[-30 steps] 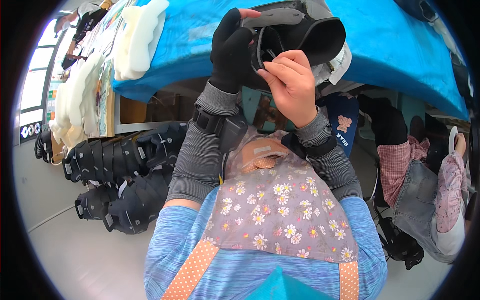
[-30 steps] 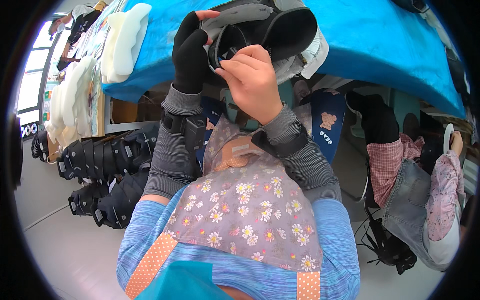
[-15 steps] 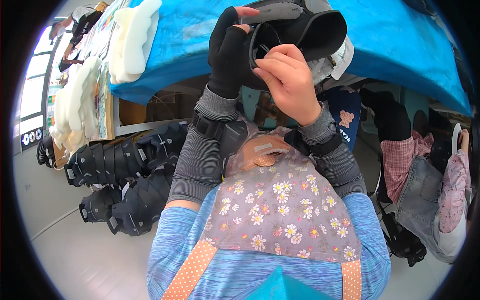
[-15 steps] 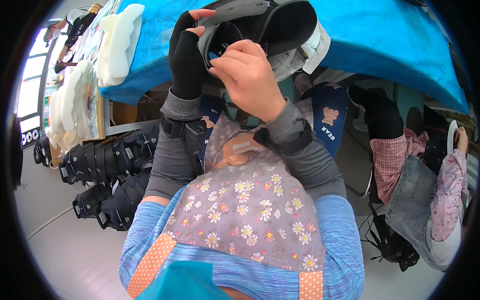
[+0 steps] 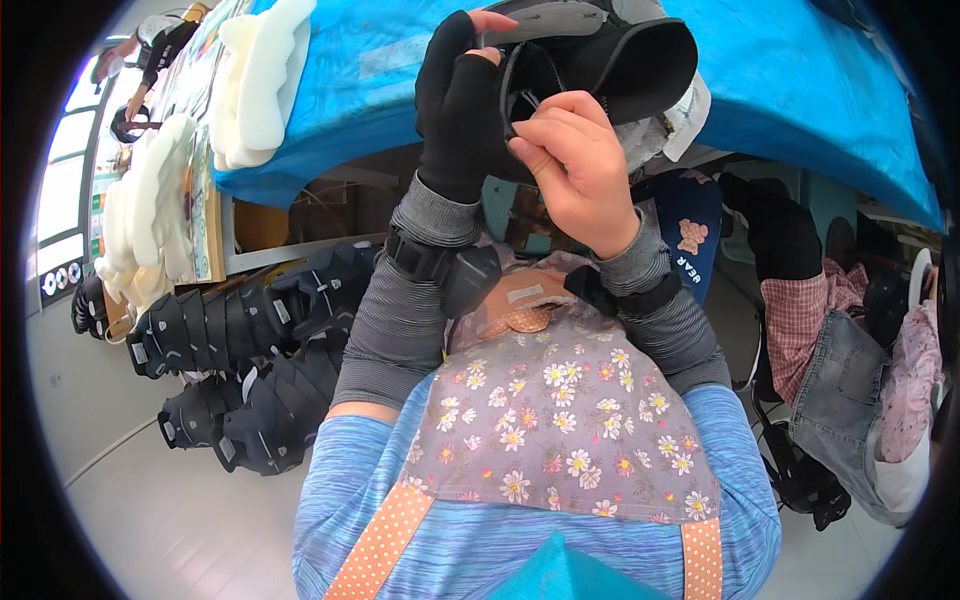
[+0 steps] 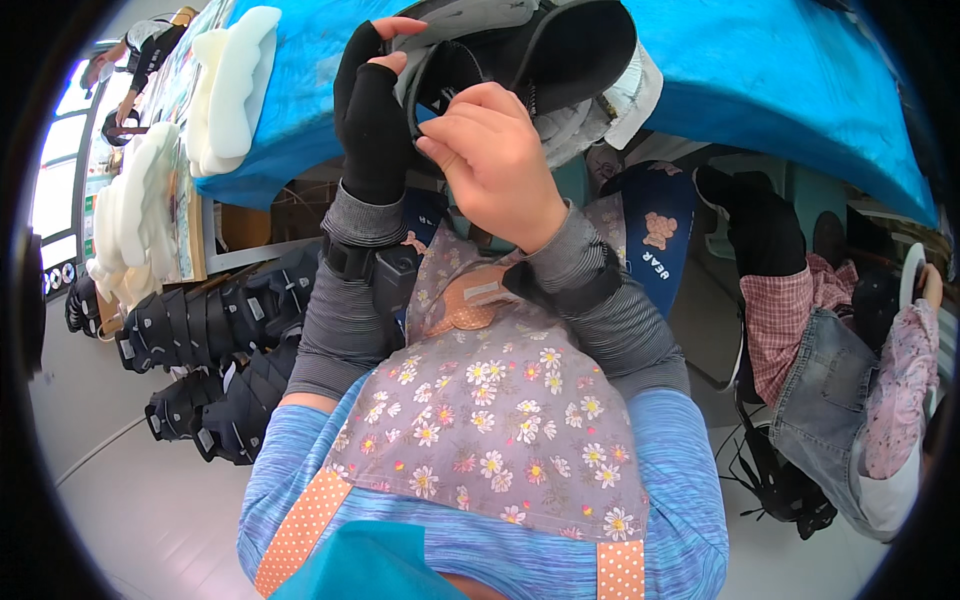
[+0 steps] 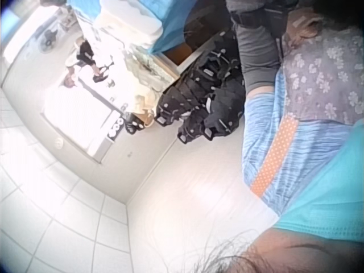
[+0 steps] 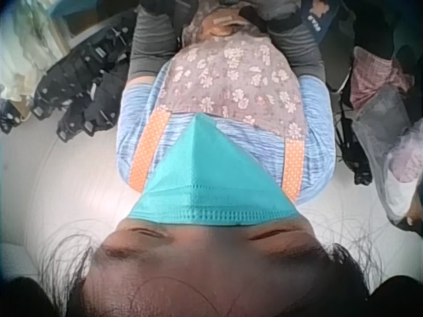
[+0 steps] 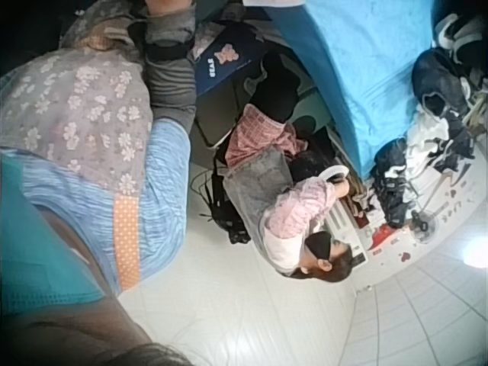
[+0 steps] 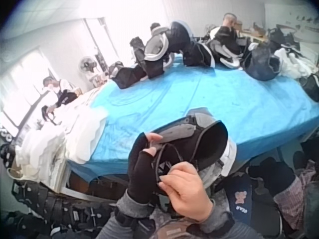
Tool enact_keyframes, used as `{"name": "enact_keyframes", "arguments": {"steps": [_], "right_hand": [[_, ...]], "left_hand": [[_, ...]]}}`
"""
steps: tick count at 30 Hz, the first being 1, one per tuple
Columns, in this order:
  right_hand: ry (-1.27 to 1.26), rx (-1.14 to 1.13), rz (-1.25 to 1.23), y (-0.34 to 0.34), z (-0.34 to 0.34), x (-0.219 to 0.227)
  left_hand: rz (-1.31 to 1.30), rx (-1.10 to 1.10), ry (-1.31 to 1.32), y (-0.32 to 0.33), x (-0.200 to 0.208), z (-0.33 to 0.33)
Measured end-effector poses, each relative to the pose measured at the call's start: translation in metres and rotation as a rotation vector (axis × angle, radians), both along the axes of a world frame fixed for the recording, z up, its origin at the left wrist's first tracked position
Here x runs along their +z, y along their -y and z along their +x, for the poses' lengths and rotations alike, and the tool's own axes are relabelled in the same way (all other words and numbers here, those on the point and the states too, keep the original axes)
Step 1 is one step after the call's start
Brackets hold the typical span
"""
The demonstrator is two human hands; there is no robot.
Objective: Inserting foam padding and inner lining into shoe components during manufacturing.
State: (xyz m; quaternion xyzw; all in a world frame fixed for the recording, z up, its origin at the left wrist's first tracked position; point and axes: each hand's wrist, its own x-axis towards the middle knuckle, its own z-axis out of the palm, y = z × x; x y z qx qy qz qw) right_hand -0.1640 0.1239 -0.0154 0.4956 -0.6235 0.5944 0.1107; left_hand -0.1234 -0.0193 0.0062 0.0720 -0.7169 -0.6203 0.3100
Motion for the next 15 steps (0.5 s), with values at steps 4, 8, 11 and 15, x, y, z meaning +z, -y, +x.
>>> {"name": "enact_keyframes", "arguments": {"steps": [4,8,11,15], "right_hand": [[-0.139,0.072,0.039,-0.003,-0.007,0.009],[-0.218,0.045,0.097,-0.004,-0.007,0.015],[-0.233,0.041,0.108,0.002,-0.003,0.009],[-0.217,-0.052,0.155,0.006,0.008,0.011]], "left_hand": [[-0.241,0.073,-0.088,-0.003,0.006,0.002],[-0.203,0.04,-0.089,-0.009,0.004,0.002],[0.093,-0.127,-0.083,-0.001,-0.002,0.008],[0.309,-0.221,-0.235,0.011,-0.007,0.021]]}}
